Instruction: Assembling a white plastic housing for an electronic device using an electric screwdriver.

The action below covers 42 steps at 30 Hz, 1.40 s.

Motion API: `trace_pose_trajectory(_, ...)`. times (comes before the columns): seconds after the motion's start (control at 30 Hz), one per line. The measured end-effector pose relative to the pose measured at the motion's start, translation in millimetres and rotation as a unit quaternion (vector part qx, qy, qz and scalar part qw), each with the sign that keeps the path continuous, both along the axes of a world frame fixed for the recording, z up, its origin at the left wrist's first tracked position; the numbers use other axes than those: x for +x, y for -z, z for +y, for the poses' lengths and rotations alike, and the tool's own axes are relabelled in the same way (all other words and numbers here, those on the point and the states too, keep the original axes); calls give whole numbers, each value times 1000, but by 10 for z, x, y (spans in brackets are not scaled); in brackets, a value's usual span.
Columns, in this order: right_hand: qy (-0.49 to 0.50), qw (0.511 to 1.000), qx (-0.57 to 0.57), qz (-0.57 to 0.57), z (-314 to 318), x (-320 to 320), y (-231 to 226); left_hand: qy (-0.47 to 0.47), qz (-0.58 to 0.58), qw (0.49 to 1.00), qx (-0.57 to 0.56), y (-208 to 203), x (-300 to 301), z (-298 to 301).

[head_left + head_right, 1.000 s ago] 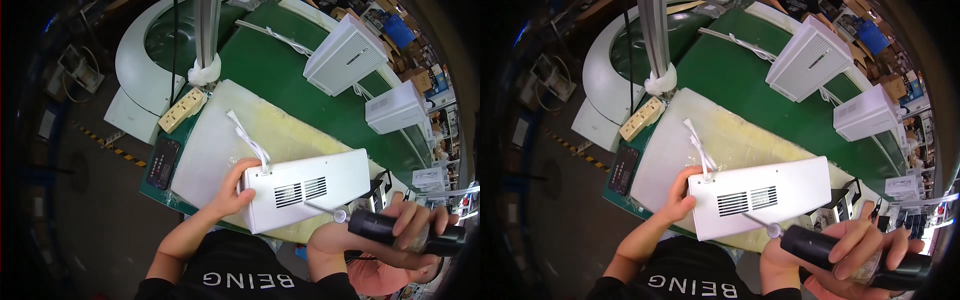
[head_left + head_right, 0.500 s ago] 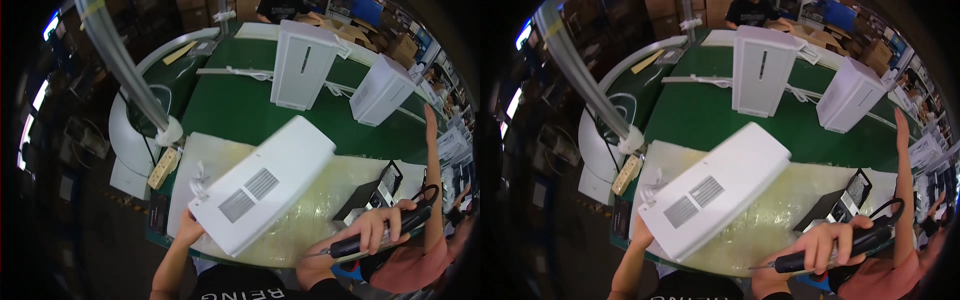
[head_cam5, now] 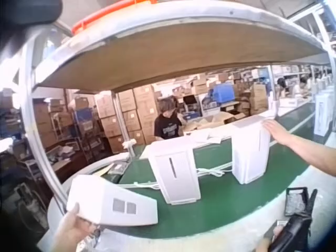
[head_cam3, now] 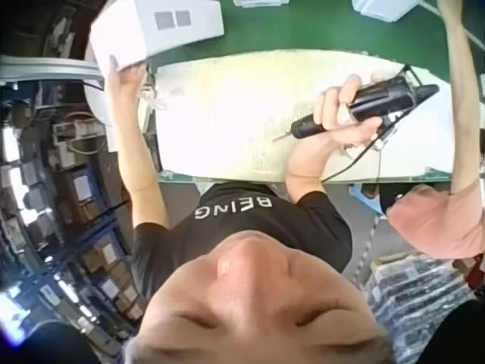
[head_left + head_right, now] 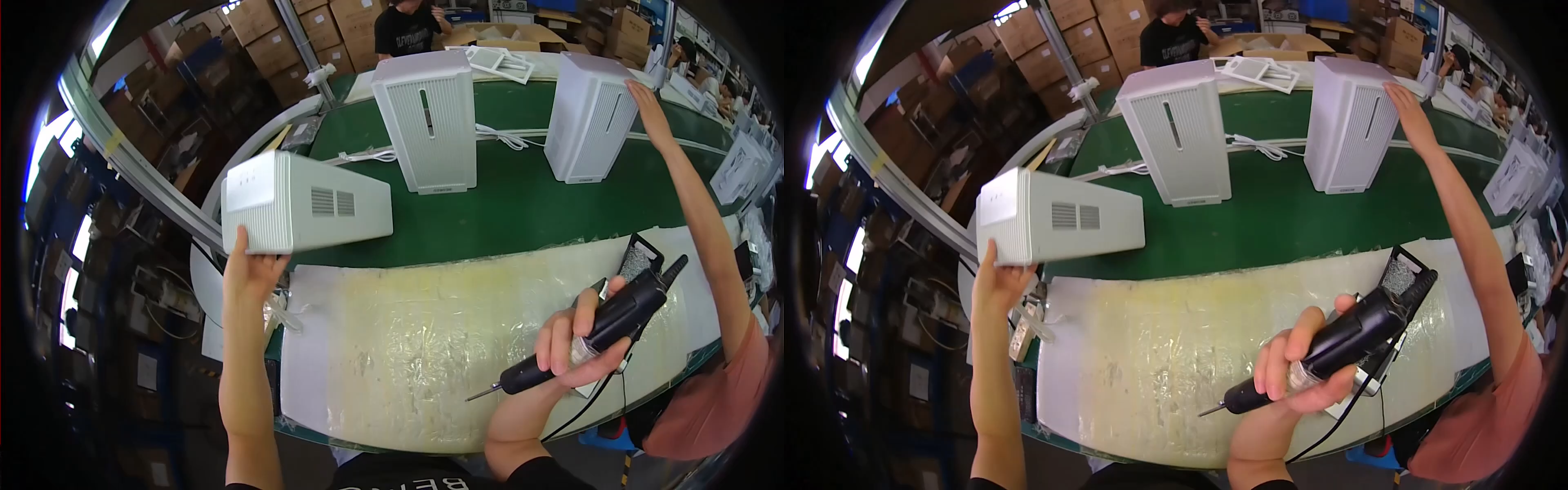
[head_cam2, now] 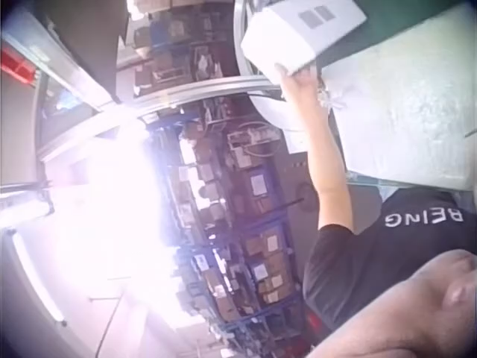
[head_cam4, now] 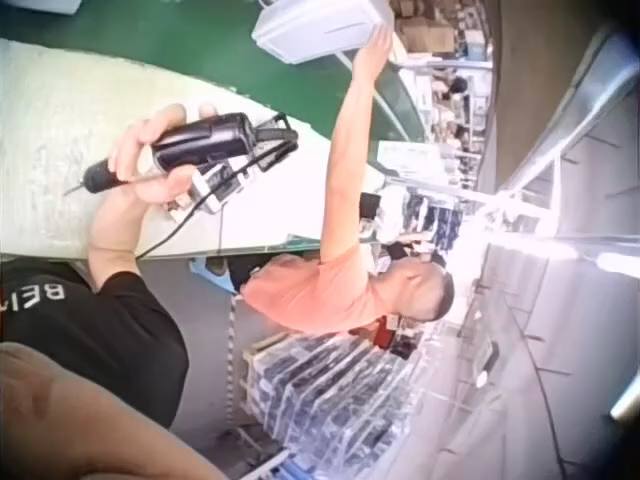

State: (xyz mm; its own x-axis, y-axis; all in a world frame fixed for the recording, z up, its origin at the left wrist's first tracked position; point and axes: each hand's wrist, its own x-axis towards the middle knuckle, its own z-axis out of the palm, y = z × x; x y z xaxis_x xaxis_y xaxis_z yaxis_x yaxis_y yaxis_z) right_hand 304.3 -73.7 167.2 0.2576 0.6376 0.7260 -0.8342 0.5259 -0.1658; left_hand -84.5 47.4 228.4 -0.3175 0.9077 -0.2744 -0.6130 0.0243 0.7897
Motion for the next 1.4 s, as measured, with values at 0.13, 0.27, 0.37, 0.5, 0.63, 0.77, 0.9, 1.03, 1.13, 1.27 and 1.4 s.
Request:
trace_pose_trajectory(0.13, 32, 999, -38, 2, 18, -65, -6, 24, -20, 999, 17, -195, 100, 623)
trace_pose_trajectory(0.27, 91, 989, -117, -4, 44, -110, 13, 32, -24, 999, -5, -340, 539, 1192)
trace_pose_trajectory(0.37, 139, 979, -144, -30, 97, -150, 26, 20, 62, 998, -13, -383, 671, 1569)
trace_pose_trajectory(0.5, 229, 956, -173, -62, 146, -111, 61, -55, 130, 988, -62, -291, 665, 1737)
trace_pose_trajectory(0.63, 273, 944, -172, -66, 168, -25, 65, -103, 325, 932, 123, -110, 1030, 1523)
trace_pose_trajectory(0.77, 307, 931, -181, -84, 168, 18, 84, -59, 717, 583, 376, -234, 1824, 1602)
trace_pose_trajectory(0.9, 319, 926, -174, -102, 135, -51, 61, -120, 811, 377, 431, -411, 2167, 2271)
trace_pose_trajectory(1.03, 318, 927, -165, -111, 179, -94, 60, -224, 822, 330, 407, 69, 2260, 2435)
trace_pose_trajectory(1.13, 337, 919, -177, -99, 74, 24, 53, -92, 842, 366, 387, -167, 2545, 1891)
trace_pose_trajectory(1.27, 328, 922, -190, -83, 91, -45, -9, 74, 858, 377, 341, -594, 2445, 1754)
trace_pose_trajectory(1.4, 321, 921, -192, -108, 73, -98, -68, -270, 782, 280, 487, -549, 2430, 2288)
